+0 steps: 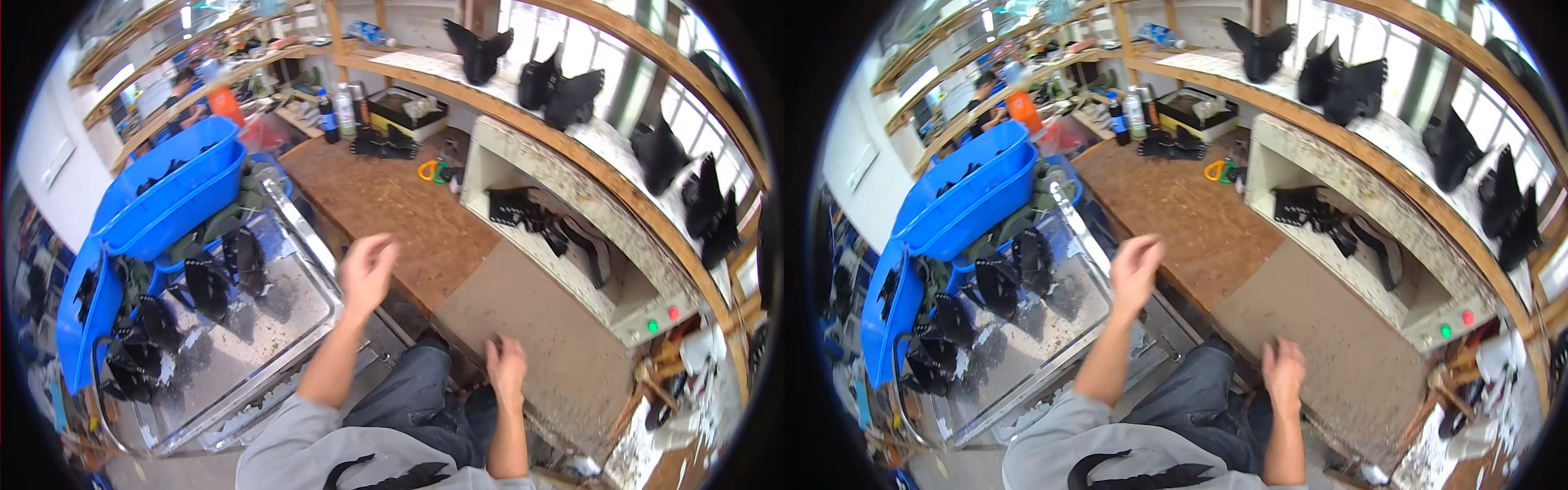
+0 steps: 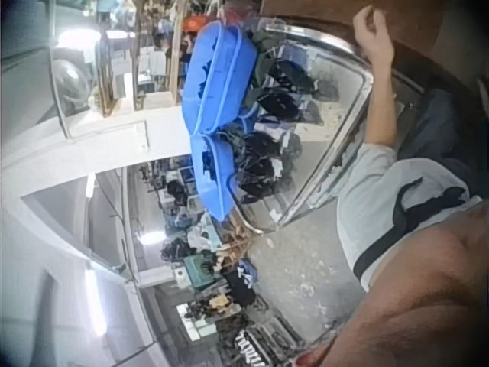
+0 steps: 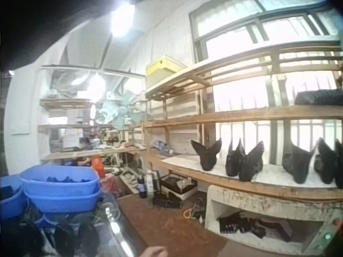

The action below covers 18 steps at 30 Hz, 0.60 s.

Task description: Manually assembling a sandal by wrapping and securing leather straps around the insole over a shoe last.

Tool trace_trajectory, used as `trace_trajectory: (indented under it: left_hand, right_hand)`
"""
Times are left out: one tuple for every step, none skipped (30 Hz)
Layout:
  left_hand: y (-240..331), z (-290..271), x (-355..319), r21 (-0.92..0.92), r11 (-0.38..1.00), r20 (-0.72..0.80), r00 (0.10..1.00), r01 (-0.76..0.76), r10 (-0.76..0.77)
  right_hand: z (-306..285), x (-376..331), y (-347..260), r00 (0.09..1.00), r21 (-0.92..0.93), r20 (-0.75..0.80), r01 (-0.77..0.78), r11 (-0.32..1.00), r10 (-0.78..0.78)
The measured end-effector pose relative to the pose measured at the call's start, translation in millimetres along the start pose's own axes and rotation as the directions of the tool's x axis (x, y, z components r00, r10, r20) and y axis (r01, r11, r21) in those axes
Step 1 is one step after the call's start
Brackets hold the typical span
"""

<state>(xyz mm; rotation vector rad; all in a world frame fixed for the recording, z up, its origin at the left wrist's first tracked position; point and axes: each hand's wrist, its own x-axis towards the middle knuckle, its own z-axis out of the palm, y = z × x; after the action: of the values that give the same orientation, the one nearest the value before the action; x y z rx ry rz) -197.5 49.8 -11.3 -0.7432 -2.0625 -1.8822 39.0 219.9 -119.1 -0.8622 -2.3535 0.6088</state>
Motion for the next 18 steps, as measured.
trace_trajectory:
  left_hand:
    - [-29, 41, 25, -0.225, 0.971, -0.008, 0.996, 0.082, -0.086]
    - [-75, 76, 56, -0.24, 0.967, -0.063, 0.992, 0.088, -0.106]
    - [-128, 104, 94, -0.13, 0.986, -0.207, 0.97, 0.102, -0.128]
    - [-141, 130, 122, -0.001, 0.981, -0.235, 0.953, 0.196, -0.19]
    - [-153, 150, 148, 0.124, 0.932, -0.263, 0.917, 0.339, -0.299]
    - [-143, 177, 162, 0.237, 0.869, -0.225, 0.895, 0.434, -0.385]
    - [-155, 182, 182, 0.347, 0.831, -0.234, 0.898, 0.436, -0.373]
    - [-167, 185, 204, 0.451, 0.78, -0.242, 0.9, 0.434, -0.362]
    - [-180, 192, 222, 0.577, 0.726, -0.219, 0.927, 0.374, -0.303]
    - [-194, 193, 243, 0.689, 0.658, -0.186, 0.952, 0.303, -0.245]
    - [-221, 185, 268, 0.796, 0.568, -0.192, 0.977, 0.208, -0.088]
    - [-248, 174, 290, 0.885, 0.449, -0.171, 0.983, 0.123, 0.068]
    - [-261, 172, 307, 0.935, 0.353, -0.073, 0.99, 0.025, 0.122]
    - [-275, 168, 322, 0.966, 0.249, 0.032, 0.985, -0.074, 0.167]
    - [-286, 162, 334, 0.974, 0.206, 0.064, 0.986, -0.096, 0.155]
    - [-297, 155, 345, 0.98, 0.162, 0.093, 0.985, -0.116, 0.144]
    - [-307, 148, 351, 0.982, 0.168, 0.076, 0.994, -0.088, 0.076]
    - [-314, 143, 355, 0.983, 0.172, 0.058, 0.998, -0.058, 0.008]
  right_hand:
    - [-2, 0, 11, 0.999, -0.045, -0.025, 0.045, 0.998, -0.046]
    - [-2, 0, 17, 0.994, -0.086, -0.05, 0.096, 0.992, -0.101]
    - [2, 0, 16, 0.988, -0.05, -0.068, 0.133, 0.99, -0.136]
    - [2, -1, 24, 0.986, -0.04, -0.093, 0.136, 0.99, -0.139]
    - [3, -2, 28, 0.988, -0.03, -0.097, 0.12, 0.992, -0.122]
    - [2, -3, 35, 0.991, -0.042, -0.113, 0.073, 0.996, -0.077]
    - [4, -5, 37, 0.987, -0.03, -0.131, 0.09, 0.995, -0.093]
    - [6, -5, 38, 0.983, -0.017, -0.148, 0.107, 0.994, -0.109]
    - [5, -6, 36, 0.984, -0.019, -0.148, 0.096, 0.995, -0.098]
    - [5, -4, 32, 0.983, -0.078, -0.131, 0.118, 0.99, -0.128]
    - [6, -3, 31, 0.98, -0.124, -0.105, 0.156, 0.98, -0.169]
    - [10, -14, 45, 0.981, -0.114, -0.099, 0.158, 0.981, -0.169]
    - [15, -33, 65, 0.988, -0.212, 0.055, 0.152, 0.965, -0.144]
    - [19, -41, 75, 0.974, -0.304, 0.205, 0.159, 0.939, -0.098]
    - [15, -35, 68, 0.975, -0.303, 0.206, 0.148, 0.941, -0.087]
    - [7, -27, 54, 0.975, -0.298, 0.203, 0.15, 0.943, -0.091]
    - [-1, -19, 42, 0.975, -0.295, 0.201, 0.152, 0.943, -0.095]
    - [-10, -9, 36, 0.975, -0.295, 0.202, 0.146, 0.944, -0.088]
